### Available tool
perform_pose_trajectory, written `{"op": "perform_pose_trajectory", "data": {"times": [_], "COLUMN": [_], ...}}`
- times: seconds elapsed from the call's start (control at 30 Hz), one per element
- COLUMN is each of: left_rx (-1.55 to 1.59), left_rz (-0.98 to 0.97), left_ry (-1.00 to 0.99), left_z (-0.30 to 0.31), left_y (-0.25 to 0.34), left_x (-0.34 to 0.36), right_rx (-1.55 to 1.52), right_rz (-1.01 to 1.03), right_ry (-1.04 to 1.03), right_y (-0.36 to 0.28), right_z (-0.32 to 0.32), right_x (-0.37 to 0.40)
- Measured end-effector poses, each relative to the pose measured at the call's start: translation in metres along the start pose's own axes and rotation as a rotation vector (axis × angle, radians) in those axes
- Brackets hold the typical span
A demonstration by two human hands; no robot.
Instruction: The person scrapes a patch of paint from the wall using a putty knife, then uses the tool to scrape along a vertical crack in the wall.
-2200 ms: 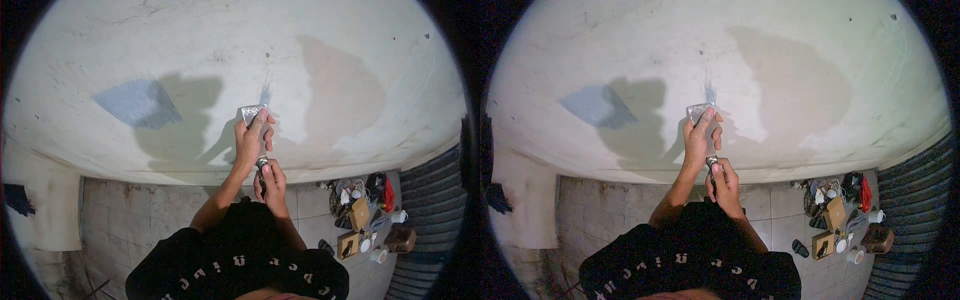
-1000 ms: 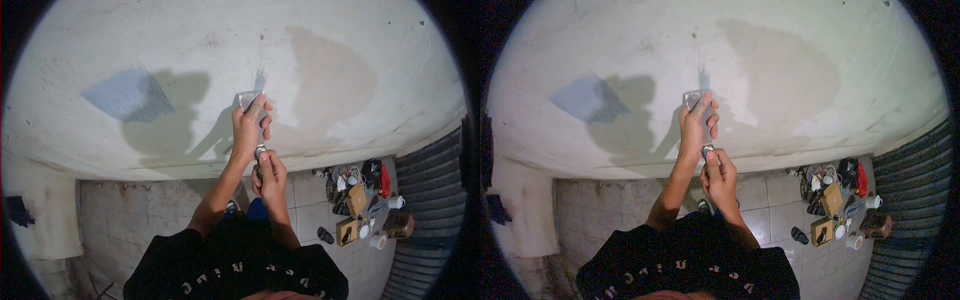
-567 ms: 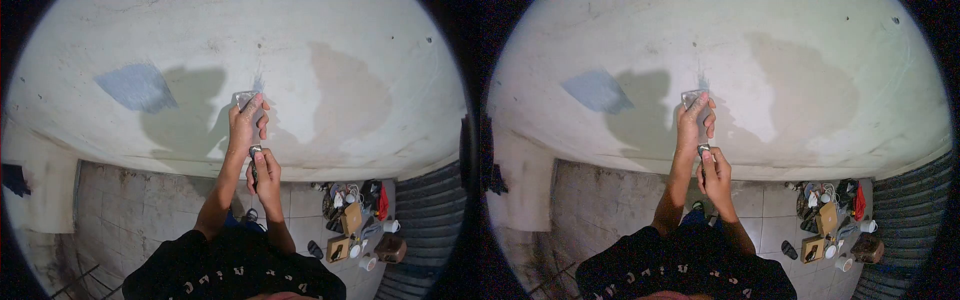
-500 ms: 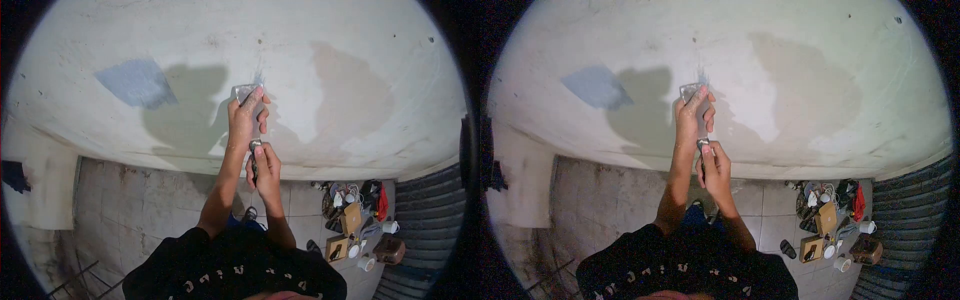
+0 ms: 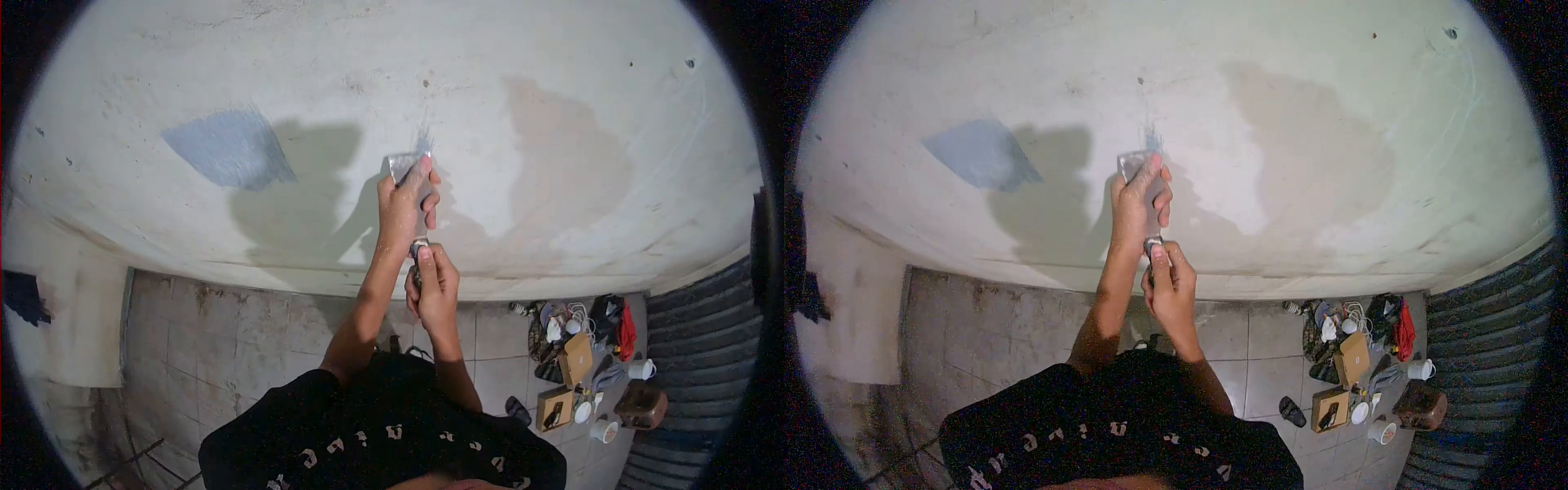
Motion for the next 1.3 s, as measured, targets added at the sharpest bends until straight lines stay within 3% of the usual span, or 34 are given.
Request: {"op": "perform_pose_trajectory", "data": {"times": [0.1,0.23,0.3,0.4,0.5,0.9,1.03,1.13,1.23,1.3], "left_rx": [-0.009,-0.012,-0.014,-0.043,-0.024,-0.011,0.024,0.03,0.062,0.031], "left_rz": [-0.059,0.004,0.033,-0.024,0.005,-0.013,0.021,0.035,0.03,0.044], "left_ry": [-0.008,0.0,-0.02,-0.018,-0.013,-0.044,-0.006,-0.034,-0.037,-0.045], "left_z": [-0.006,0.005,-0.002,-0.005,-0.001,-0.018,-0.011,-0.015,-0.013,-0.009], "left_y": [0.017,-0.008,0.007,0.014,0.003,0.034,0.012,0.025,0.018,0.011], "left_x": [0.001,-0.001,0.003,0.0,0.001,0.005,0.001,0.002,-0.001,-0.001], "right_rx": [-0.032,-0.026,-0.031,0.022,-0.01,-0.007,-0.056,0.016,0.029,-0.004], "right_rz": [0.02,-0.02,-0.019,0.06,-0.019,0.027,-0.069,0.016,0.039,-0.024], "right_ry": [-0.014,0.009,0.005,0.056,0.042,0.034,0.037,0.047,0.057,0.043], "right_y": [-0.01,0.007,-0.006,-0.002,0.003,-0.032,-0.012,-0.037,-0.023,-0.017], "right_z": [-0.004,0.0,-0.004,-0.01,-0.003,-0.013,-0.004,-0.013,-0.009,-0.006], "right_x": [-0.005,0.005,0.002,-0.003,0.002,-0.008,0.001,-0.007,-0.002,0.001]}}
Point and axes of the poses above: each hand's wrist, its own x-axis away from the middle knuckle, its own z-axis out of the back of the hand, y = z × x, the point moved 2 cm from there along -x, towards the middle knuckle, and after that the axes turned 8 degrees about z, right-handed, at the moved point
